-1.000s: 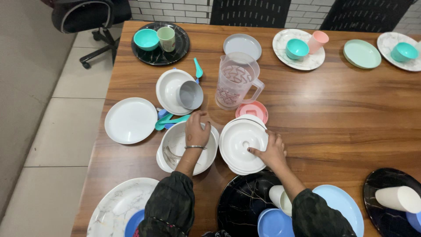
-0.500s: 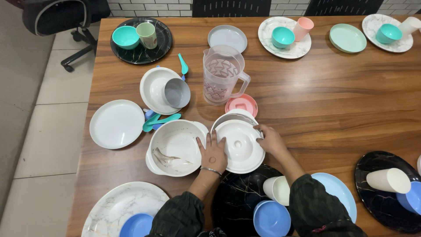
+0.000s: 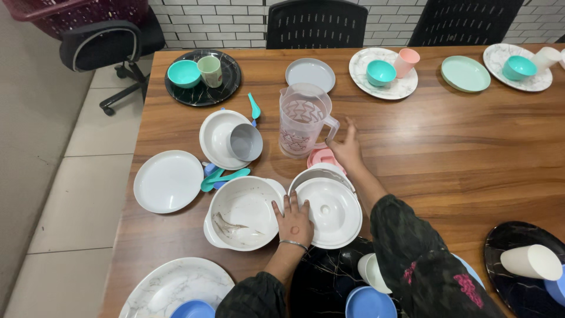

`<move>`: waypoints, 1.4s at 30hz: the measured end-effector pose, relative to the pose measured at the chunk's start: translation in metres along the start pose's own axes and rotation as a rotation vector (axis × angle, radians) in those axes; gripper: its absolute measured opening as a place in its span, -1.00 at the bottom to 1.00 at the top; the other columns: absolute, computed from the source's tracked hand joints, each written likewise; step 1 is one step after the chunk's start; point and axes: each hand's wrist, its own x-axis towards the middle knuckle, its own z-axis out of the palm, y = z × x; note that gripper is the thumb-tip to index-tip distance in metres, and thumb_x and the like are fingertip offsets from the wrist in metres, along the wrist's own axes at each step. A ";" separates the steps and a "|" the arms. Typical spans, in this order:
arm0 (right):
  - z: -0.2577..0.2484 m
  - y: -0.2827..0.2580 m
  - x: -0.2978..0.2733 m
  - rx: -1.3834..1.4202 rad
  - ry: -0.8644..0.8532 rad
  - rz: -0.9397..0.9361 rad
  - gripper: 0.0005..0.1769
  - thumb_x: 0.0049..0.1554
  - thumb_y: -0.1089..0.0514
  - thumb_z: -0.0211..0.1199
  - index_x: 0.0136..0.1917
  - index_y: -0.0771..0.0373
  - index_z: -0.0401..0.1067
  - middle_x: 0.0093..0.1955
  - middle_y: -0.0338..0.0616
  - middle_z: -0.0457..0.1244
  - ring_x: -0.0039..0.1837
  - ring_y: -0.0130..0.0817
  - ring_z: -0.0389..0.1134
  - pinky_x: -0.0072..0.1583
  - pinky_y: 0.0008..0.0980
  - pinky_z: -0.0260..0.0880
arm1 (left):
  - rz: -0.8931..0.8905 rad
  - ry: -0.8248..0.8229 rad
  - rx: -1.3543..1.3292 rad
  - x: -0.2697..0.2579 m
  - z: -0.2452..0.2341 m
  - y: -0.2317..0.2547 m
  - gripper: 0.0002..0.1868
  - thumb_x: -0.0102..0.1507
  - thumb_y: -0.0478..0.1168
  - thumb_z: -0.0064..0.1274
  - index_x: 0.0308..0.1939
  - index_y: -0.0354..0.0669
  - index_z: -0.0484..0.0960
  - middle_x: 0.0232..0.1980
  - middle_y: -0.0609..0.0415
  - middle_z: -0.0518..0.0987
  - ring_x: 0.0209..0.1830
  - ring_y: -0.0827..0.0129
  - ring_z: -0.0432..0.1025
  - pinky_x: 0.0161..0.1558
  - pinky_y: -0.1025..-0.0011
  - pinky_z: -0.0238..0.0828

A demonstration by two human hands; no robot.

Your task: The person touches and moves various colorful plates, bowls, and cups across a large wooden table by hand, then stacks several bowls and handles a plastic pitcher and a pink storage container.

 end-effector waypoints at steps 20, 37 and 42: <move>-0.160 -0.038 -0.092 0.617 0.107 0.363 -0.73 0.26 0.45 0.07 0.22 0.35 0.26 0.26 0.01 0.29 0.27 -0.39 0.34 0.28 -0.42 0.36 | 0.083 0.349 -0.619 -0.014 -0.064 0.035 0.00 0.20 -0.11 0.16 0.57 -0.27 -0.10 0.59 -0.35 0.06 0.58 -0.26 0.01 0.42 -0.25 -0.10; -0.348 -0.030 -0.200 0.339 -0.011 0.682 -0.74 0.17 0.32 0.27 0.11 0.37 0.32 0.15 0.06 0.41 0.20 -0.31 0.45 0.20 -0.34 0.47 | 0.358 0.282 -0.770 -0.039 -0.050 0.220 -0.66 0.02 -0.10 0.46 -0.27 -0.10 0.64 0.43 -0.28 0.40 0.07 -0.09 0.56 -0.03 0.18 0.54; -0.402 -0.005 -0.207 0.212 -0.172 0.708 -0.54 0.12 0.22 0.31 0.27 0.27 0.31 0.24 0.02 0.35 0.30 -0.23 0.38 0.21 -0.25 0.44 | 0.290 0.204 -0.683 -0.040 -0.004 0.269 -0.66 -0.07 -0.10 0.49 -0.38 -0.10 0.66 0.50 -0.26 0.29 -0.10 -0.05 0.58 -0.13 0.23 0.56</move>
